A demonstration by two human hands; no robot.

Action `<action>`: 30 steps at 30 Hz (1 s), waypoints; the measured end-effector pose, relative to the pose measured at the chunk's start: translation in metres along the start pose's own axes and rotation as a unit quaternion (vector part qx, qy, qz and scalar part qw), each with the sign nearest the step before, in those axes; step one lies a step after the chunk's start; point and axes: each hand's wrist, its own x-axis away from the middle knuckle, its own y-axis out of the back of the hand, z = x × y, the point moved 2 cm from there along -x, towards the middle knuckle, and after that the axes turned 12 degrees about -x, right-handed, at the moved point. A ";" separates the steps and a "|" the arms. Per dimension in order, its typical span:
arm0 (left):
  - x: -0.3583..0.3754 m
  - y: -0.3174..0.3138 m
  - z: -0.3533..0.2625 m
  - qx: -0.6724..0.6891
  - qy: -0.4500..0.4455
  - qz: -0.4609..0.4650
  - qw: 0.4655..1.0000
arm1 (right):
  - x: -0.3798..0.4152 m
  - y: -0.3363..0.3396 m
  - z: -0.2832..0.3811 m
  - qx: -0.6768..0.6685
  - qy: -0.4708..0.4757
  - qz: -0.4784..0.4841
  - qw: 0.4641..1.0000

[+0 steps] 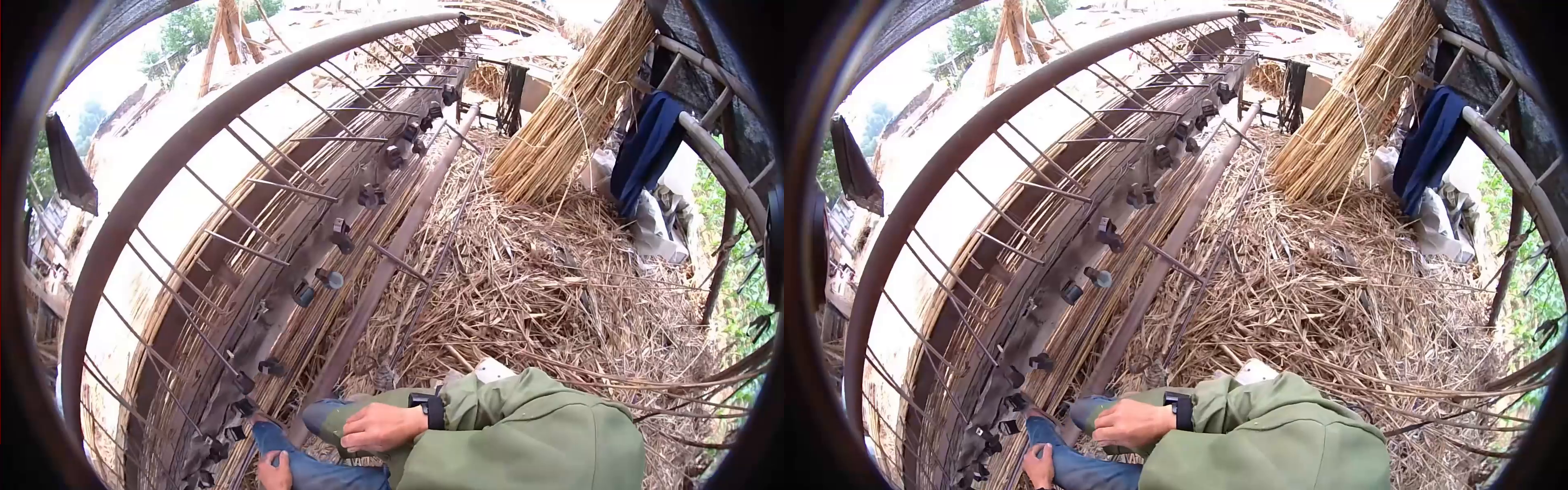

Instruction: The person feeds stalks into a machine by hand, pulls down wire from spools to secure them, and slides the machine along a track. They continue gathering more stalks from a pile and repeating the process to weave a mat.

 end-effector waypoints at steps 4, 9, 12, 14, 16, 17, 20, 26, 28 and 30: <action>0.031 0.038 -0.022 -0.104 0.000 -0.027 0.994 | 0.002 -0.005 0.004 -0.001 -0.002 0.033 0.999; 0.063 0.073 -0.038 -0.082 -0.026 -0.061 0.994 | 0.001 -0.001 0.012 -0.012 0.008 0.037 0.999; 0.070 0.077 -0.036 -0.144 -0.008 -0.047 0.988 | -0.001 -0.003 0.015 -0.020 0.011 0.049 0.999; 0.075 0.081 -0.037 -0.143 -0.004 -0.044 0.989 | -0.003 -0.008 0.016 -0.023 0.018 0.058 0.998; 0.082 0.091 -0.045 -0.079 -0.009 -0.053 0.995 | -0.005 -0.011 0.017 -0.020 0.025 0.065 0.997; 0.082 0.089 -0.042 -0.069 -0.020 -0.059 0.996 | -0.006 -0.012 0.018 -0.020 0.026 0.064 0.997; 0.077 0.080 -0.031 -0.051 -0.037 -0.076 0.995 | -0.008 -0.012 0.021 -0.004 0.025 0.075 0.997; 0.066 0.083 -0.054 -0.133 -0.096 -0.141 0.976 | 0.029 0.018 0.029 0.133 -0.064 0.009 0.989; 0.034 0.052 -0.019 -0.270 -0.078 -0.093 0.955 | 0.068 0.041 0.034 0.191 -0.157 -0.063 0.967; 0.029 0.052 -0.020 -0.195 -0.185 -0.099 0.958 | 0.126 0.059 0.042 0.229 -0.304 -0.174 0.908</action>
